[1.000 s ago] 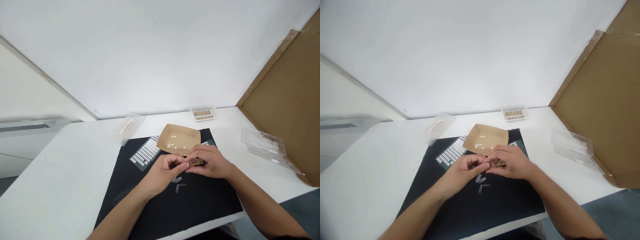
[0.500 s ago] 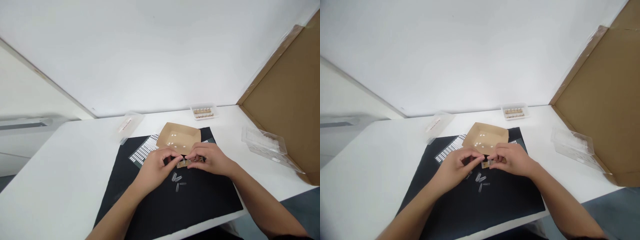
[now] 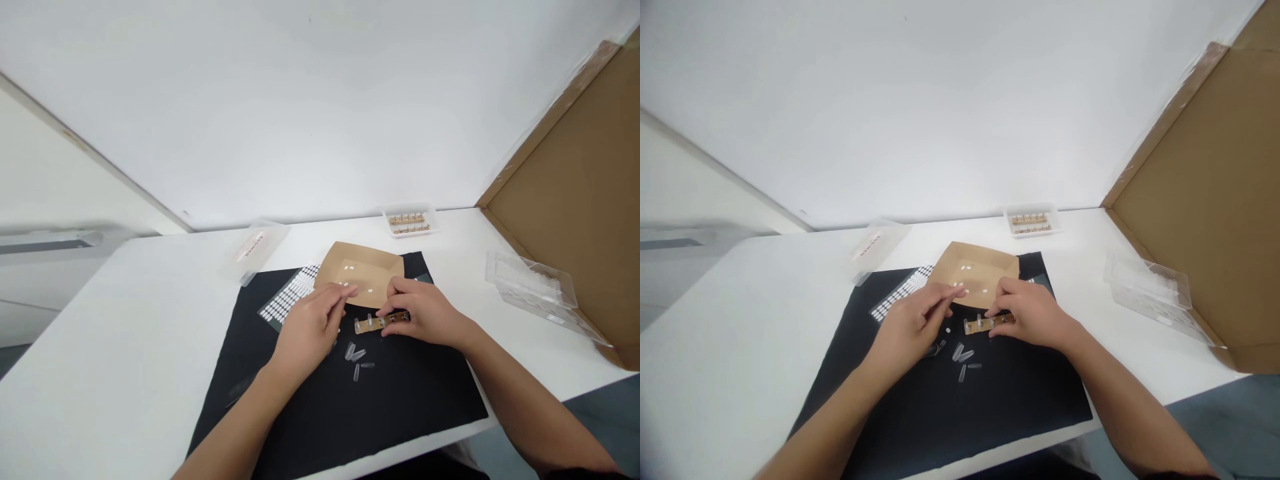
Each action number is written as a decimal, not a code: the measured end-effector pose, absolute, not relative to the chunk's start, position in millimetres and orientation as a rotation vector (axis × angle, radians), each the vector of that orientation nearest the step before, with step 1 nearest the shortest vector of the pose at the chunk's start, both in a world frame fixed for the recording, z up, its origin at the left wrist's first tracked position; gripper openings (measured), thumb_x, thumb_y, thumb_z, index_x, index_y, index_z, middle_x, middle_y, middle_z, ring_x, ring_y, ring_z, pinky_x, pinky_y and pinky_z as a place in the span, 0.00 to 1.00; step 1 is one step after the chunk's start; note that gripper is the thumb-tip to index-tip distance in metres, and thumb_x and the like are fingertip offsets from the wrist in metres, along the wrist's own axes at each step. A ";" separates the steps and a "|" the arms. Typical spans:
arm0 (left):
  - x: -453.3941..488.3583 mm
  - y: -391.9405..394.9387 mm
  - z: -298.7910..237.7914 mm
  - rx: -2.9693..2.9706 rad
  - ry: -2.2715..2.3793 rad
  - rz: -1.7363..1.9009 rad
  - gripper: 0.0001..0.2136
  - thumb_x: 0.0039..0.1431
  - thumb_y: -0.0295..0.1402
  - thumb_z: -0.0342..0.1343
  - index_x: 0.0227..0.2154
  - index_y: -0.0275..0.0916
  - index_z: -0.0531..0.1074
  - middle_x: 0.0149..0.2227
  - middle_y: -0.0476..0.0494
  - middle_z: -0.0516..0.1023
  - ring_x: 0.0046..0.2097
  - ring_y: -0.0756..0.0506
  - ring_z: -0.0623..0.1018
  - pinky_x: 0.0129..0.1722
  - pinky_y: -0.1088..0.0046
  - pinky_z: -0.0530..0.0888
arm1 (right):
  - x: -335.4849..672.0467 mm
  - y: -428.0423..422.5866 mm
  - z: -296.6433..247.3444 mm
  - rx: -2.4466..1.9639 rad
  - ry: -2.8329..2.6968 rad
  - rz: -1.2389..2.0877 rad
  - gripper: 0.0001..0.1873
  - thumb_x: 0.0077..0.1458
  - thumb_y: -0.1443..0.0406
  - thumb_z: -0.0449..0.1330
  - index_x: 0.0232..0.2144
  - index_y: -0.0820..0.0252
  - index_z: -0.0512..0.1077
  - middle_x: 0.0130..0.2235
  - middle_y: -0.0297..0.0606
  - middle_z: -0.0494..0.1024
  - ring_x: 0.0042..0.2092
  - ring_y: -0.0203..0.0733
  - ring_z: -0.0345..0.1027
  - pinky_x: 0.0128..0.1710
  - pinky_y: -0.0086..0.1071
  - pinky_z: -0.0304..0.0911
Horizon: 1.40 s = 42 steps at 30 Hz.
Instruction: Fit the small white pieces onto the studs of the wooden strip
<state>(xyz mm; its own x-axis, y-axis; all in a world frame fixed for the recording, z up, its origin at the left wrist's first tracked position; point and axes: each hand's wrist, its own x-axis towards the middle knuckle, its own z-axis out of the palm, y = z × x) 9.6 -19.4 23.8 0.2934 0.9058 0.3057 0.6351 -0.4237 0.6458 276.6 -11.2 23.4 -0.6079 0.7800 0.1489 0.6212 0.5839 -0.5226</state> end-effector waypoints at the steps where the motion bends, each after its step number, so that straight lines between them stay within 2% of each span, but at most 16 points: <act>1: 11.6 -20.9 23.5 2.153 1.359 0.909 0.15 0.74 0.35 0.51 0.56 0.43 0.78 0.46 0.45 0.88 0.37 0.45 0.86 0.43 0.69 0.81 | 276.7 -11.1 23.4 -1.136 -2.454 0.597 0.15 0.53 0.59 0.79 0.43 0.51 0.84 0.42 0.33 0.76 0.40 0.37 0.73 0.38 0.30 0.64; 3: 15.7 -23.9 22.7 2.113 1.353 0.916 0.16 0.74 0.36 0.52 0.61 0.43 0.73 0.47 0.45 0.88 0.40 0.44 0.87 0.44 0.68 0.81 | 277.1 -10.9 23.2 -1.143 -2.456 0.576 0.15 0.54 0.59 0.79 0.43 0.51 0.84 0.42 0.33 0.75 0.40 0.38 0.73 0.38 0.30 0.64; 7: 21.0 -29.1 22.0 2.263 1.280 0.985 0.11 0.75 0.35 0.54 0.53 0.43 0.77 0.48 0.44 0.87 0.47 0.43 0.87 0.48 0.67 0.81 | 277.8 -11.1 22.9 -1.156 -2.461 0.527 0.16 0.54 0.58 0.79 0.44 0.49 0.84 0.41 0.34 0.73 0.41 0.39 0.73 0.38 0.31 0.64; 13: 23.8 -31.0 22.1 2.535 1.085 0.920 0.08 0.74 0.30 0.53 0.46 0.39 0.78 0.41 0.43 0.85 0.44 0.42 0.83 0.44 0.66 0.79 | 277.0 -11.9 22.7 -1.166 -2.485 0.517 0.16 0.55 0.58 0.78 0.45 0.49 0.84 0.42 0.34 0.73 0.42 0.40 0.72 0.39 0.32 0.65; 21: 26.5 -32.5 20.2 2.670 0.979 0.743 0.06 0.72 0.30 0.55 0.41 0.38 0.77 0.38 0.41 0.80 0.44 0.40 0.77 0.42 0.63 0.78 | 276.3 -11.9 21.0 -1.159 -2.499 0.474 0.13 0.57 0.59 0.76 0.44 0.49 0.84 0.42 0.34 0.73 0.41 0.39 0.71 0.37 0.32 0.64; 35: 28.4 -29.4 18.6 2.705 0.915 0.747 0.06 0.72 0.29 0.57 0.43 0.39 0.79 0.40 0.42 0.80 0.45 0.42 0.76 0.46 0.62 0.78 | 276.7 -10.5 18.8 -1.142 -2.500 0.490 0.13 0.58 0.59 0.76 0.45 0.49 0.84 0.41 0.34 0.73 0.40 0.39 0.71 0.37 0.31 0.64; 42: 30.4 -30.5 14.9 2.753 0.910 0.740 0.08 0.72 0.28 0.56 0.46 0.39 0.80 0.45 0.40 0.80 0.46 0.41 0.75 0.47 0.62 0.79 | 276.4 -10.0 17.1 -1.173 -2.502 0.497 0.12 0.58 0.59 0.76 0.44 0.49 0.84 0.41 0.34 0.73 0.41 0.39 0.72 0.38 0.31 0.63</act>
<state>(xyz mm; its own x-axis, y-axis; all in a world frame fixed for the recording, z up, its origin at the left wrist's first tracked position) 30.4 -30.5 14.9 0.6947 0.5931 0.4070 0.5194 -0.8050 0.2867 276.4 -10.0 17.1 -0.6054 0.7821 0.1479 0.6663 0.5996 -0.4433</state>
